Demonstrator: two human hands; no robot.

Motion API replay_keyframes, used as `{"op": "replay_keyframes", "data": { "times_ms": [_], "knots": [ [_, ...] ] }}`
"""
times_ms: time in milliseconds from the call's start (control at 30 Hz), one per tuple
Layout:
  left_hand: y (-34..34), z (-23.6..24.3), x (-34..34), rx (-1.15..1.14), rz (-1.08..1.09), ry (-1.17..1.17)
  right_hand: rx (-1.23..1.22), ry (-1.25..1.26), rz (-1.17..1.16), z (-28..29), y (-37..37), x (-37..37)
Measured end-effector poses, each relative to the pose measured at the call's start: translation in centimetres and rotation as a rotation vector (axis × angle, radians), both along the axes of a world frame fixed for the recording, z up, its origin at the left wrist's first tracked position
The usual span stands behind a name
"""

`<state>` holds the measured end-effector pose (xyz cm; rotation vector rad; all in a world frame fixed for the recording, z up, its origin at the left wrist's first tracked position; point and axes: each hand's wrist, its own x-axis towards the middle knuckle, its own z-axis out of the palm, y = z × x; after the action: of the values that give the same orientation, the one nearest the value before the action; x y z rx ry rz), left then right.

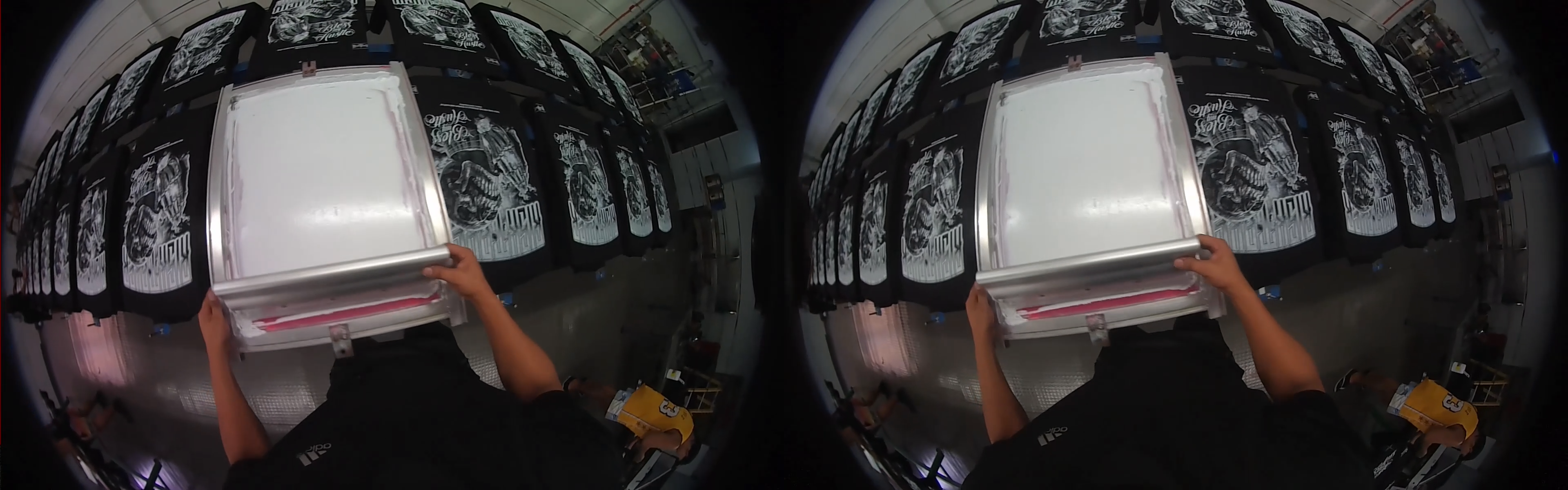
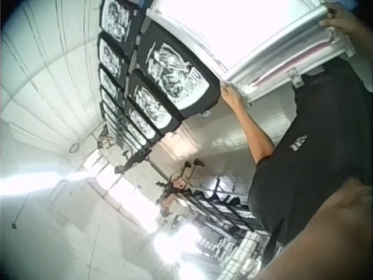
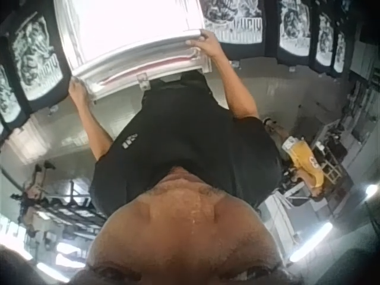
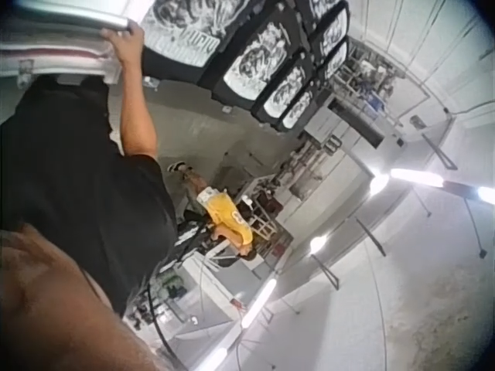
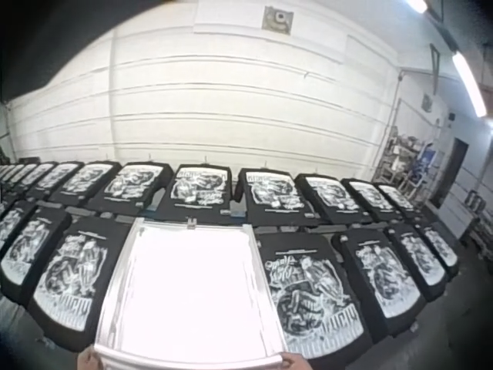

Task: Manually screen printing white graphics onto black t-shirts using a large production printing press.

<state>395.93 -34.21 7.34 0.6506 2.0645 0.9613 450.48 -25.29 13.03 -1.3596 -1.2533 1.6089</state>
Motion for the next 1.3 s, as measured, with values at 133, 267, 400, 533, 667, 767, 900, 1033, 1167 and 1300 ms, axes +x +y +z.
{"op": "replay_keyframes", "data": {
  "times_ms": [133,267,400,533,667,767,900,1033,1167,1300],
  "knots": [
    [0.7,-0.2,12.4,0.229,-0.134,0.127,-0.013,-0.008,-0.095,1.9,-0.7,12.0],
    [3.1,-0.9,26.8,0.202,-0.198,0.029,0.050,-0.038,-0.211,2.1,-1.6,24.8],
    [3.6,0.6,37.2,0.221,-0.227,-0.037,0.020,-0.036,-0.201,1.4,-1.9,35.2],
    [3.7,1.5,42.6,0.256,-0.220,-0.054,-0.032,-0.060,-0.190,0.8,-0.6,41.0],
    [4.3,0.9,44.5,0.136,-0.185,0.162,0.005,-0.040,-0.199,-0.1,1.4,43.0],
    [5.2,0.0,44.5,0.103,-0.178,0.117,-0.005,-0.129,-0.188,-1.1,2.8,43.5],
    [5.6,-1.6,43.9,0.078,-0.108,-0.011,0.008,-0.100,-0.153,-2.6,3.0,43.3],
    [5.7,-2.6,43.3,0.182,-0.109,-0.078,0.025,-0.058,-0.150,-3.6,2.3,42.3],
    [5.8,-2.7,43.2,0.200,-0.127,-0.085,0.043,-0.048,-0.159,-3.8,2.3,41.7],
    [5.5,-2.9,43.2,0.222,-0.181,-0.100,0.051,0.005,-0.149,-4.0,2.4,42.4]
  ]
}}
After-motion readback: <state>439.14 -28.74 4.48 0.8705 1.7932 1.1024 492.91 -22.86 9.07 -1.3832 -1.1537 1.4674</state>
